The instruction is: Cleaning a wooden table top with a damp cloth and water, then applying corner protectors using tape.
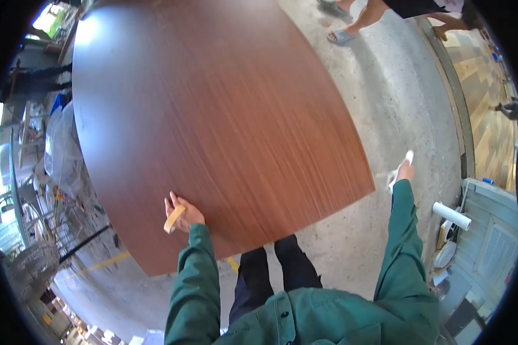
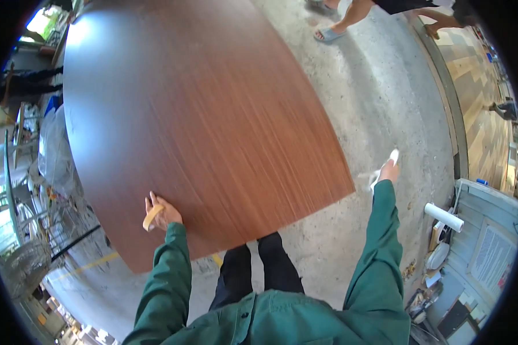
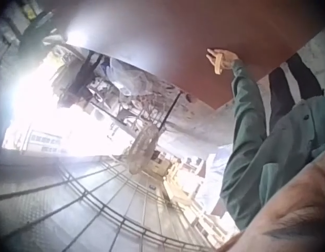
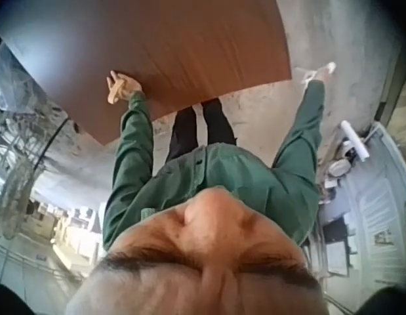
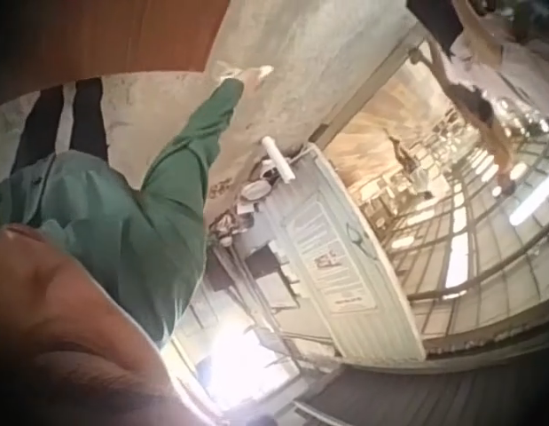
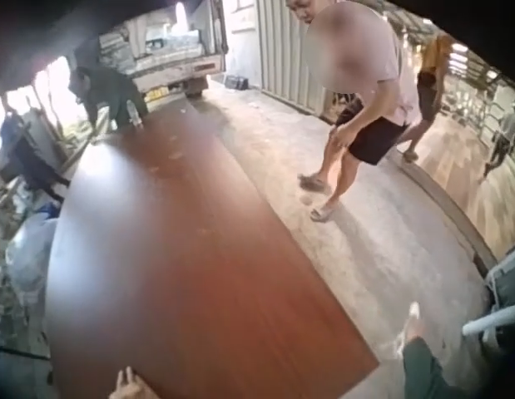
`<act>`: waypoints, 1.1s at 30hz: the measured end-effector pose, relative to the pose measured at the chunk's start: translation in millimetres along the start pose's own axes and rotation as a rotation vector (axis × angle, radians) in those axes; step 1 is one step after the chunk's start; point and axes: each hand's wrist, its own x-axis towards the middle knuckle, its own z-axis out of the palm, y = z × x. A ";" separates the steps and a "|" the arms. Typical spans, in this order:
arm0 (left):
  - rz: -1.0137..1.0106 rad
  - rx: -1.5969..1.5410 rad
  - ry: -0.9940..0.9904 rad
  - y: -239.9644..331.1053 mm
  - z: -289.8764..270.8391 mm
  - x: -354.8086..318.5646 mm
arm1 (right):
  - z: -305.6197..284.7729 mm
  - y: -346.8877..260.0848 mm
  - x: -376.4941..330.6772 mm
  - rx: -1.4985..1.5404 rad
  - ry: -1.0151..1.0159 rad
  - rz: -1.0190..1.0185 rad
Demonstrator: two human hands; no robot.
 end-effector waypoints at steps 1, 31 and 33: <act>0.027 0.063 0.094 -34.6 -20.2 24.4 | 27.5 -58.9 -82.0 0.377 0.124 -0.119; -0.007 -0.477 -0.630 -179.0 -103.7 36.9 | 141.8 -82.2 -712.9 -0.456 -0.162 -1.203; -0.107 -0.881 -0.282 -284.6 -82.0 22.7 | 156.5 -77.2 -807.4 -0.345 -0.346 -1.372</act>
